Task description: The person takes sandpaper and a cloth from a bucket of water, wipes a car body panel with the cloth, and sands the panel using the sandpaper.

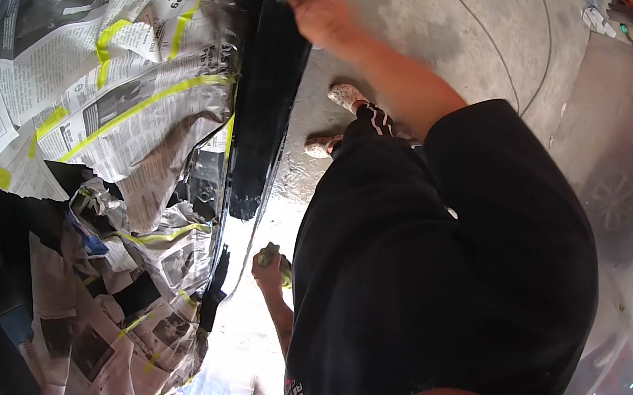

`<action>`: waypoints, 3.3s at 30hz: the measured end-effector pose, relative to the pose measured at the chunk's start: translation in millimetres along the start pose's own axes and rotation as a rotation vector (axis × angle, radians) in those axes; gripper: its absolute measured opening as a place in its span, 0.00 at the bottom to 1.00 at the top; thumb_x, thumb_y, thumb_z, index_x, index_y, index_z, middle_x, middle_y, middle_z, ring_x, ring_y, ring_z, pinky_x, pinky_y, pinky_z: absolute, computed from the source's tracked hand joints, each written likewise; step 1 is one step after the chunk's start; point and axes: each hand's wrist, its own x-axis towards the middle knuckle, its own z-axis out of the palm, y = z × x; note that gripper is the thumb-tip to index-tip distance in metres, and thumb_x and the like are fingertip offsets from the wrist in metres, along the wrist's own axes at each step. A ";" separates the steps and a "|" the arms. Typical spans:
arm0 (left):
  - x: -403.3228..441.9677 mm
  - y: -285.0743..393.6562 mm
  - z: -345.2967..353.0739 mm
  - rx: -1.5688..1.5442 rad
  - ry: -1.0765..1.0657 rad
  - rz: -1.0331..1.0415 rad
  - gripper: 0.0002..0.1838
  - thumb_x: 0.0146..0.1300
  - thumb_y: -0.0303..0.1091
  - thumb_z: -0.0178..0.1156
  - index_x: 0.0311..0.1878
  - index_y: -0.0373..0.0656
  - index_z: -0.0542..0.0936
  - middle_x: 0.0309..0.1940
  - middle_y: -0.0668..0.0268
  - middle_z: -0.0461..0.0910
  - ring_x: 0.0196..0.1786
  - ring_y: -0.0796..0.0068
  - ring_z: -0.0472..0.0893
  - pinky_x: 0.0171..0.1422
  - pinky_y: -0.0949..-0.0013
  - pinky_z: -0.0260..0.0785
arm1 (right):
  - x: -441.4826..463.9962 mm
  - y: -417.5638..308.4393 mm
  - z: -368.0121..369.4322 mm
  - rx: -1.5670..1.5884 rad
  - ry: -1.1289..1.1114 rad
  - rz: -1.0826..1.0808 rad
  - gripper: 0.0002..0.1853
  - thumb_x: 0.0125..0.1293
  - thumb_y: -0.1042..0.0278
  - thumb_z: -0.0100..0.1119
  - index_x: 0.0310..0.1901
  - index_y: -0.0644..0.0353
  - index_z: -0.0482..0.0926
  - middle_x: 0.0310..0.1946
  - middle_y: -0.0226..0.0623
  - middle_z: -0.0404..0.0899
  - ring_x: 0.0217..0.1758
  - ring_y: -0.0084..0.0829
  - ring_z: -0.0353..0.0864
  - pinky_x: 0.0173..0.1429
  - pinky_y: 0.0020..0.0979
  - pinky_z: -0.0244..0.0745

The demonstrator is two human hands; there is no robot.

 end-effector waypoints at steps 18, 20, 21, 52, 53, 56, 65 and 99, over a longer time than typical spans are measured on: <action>-29.0 61.3 4.5 0.114 -0.019 0.024 0.19 0.55 0.27 0.72 0.51 0.36 0.82 0.41 0.59 0.85 0.44 0.68 0.84 0.51 0.64 0.77 | 4.9 2.4 -1.4 -0.028 0.030 -0.141 0.30 0.67 0.66 0.48 0.72 0.43 0.70 0.77 0.14 0.61 0.56 0.28 0.70 0.56 0.40 0.64; -23.9 51.8 4.8 0.131 -0.024 0.009 0.20 0.54 0.28 0.72 0.51 0.36 0.82 0.41 0.59 0.85 0.44 0.68 0.84 0.51 0.64 0.77 | 7.2 -5.6 -1.2 -0.015 0.010 -0.082 0.30 0.67 0.65 0.48 0.72 0.43 0.70 0.77 0.15 0.61 0.57 0.28 0.70 0.55 0.40 0.65; -23.4 50.8 3.1 0.144 -0.026 0.003 0.20 0.54 0.28 0.72 0.51 0.36 0.82 0.41 0.59 0.85 0.44 0.68 0.84 0.51 0.64 0.77 | 8.6 -12.4 -1.7 -0.005 0.000 -0.050 0.30 0.67 0.65 0.48 0.72 0.43 0.70 0.77 0.15 0.61 0.58 0.29 0.70 0.55 0.40 0.65; -23.4 50.1 -1.4 0.140 -0.013 0.021 0.19 0.55 0.28 0.72 0.50 0.36 0.82 0.41 0.59 0.85 0.43 0.68 0.84 0.50 0.63 0.76 | -13.7 25.8 19.4 0.042 0.126 0.124 0.34 0.66 0.60 0.55 0.75 0.38 0.64 0.78 0.12 0.58 0.70 0.44 0.67 0.59 0.52 0.66; -27.4 65.9 -0.1 0.149 -0.005 0.037 0.19 0.55 0.28 0.72 0.50 0.36 0.82 0.41 0.59 0.85 0.43 0.67 0.84 0.50 0.63 0.76 | -30.6 12.2 27.0 0.110 0.112 0.101 0.34 0.67 0.59 0.55 0.75 0.38 0.64 0.79 0.12 0.57 0.72 0.45 0.65 0.60 0.55 0.65; -28.2 64.0 3.3 0.105 -0.031 0.031 0.19 0.55 0.28 0.73 0.50 0.36 0.82 0.40 0.59 0.85 0.43 0.67 0.84 0.50 0.63 0.77 | -68.5 -6.8 29.0 0.210 0.013 0.059 0.34 0.68 0.55 0.58 0.76 0.35 0.62 0.80 0.11 0.53 0.77 0.48 0.59 0.67 0.63 0.61; -18.5 44.1 -6.1 0.182 -0.001 0.035 0.19 0.55 0.29 0.73 0.50 0.35 0.82 0.39 0.59 0.85 0.41 0.68 0.84 0.49 0.63 0.77 | -22.3 18.7 36.2 0.214 0.165 0.215 0.32 0.73 0.55 0.54 0.77 0.37 0.60 0.81 0.15 0.50 0.77 0.50 0.60 0.68 0.60 0.65; -20.4 27.4 2.8 0.094 -0.024 0.048 0.20 0.55 0.30 0.73 0.51 0.36 0.82 0.40 0.59 0.85 0.43 0.68 0.84 0.50 0.63 0.76 | 2.0 40.2 5.5 0.104 0.102 0.163 0.37 0.70 0.69 0.49 0.80 0.36 0.54 0.83 0.15 0.44 0.82 0.46 0.52 0.74 0.73 0.51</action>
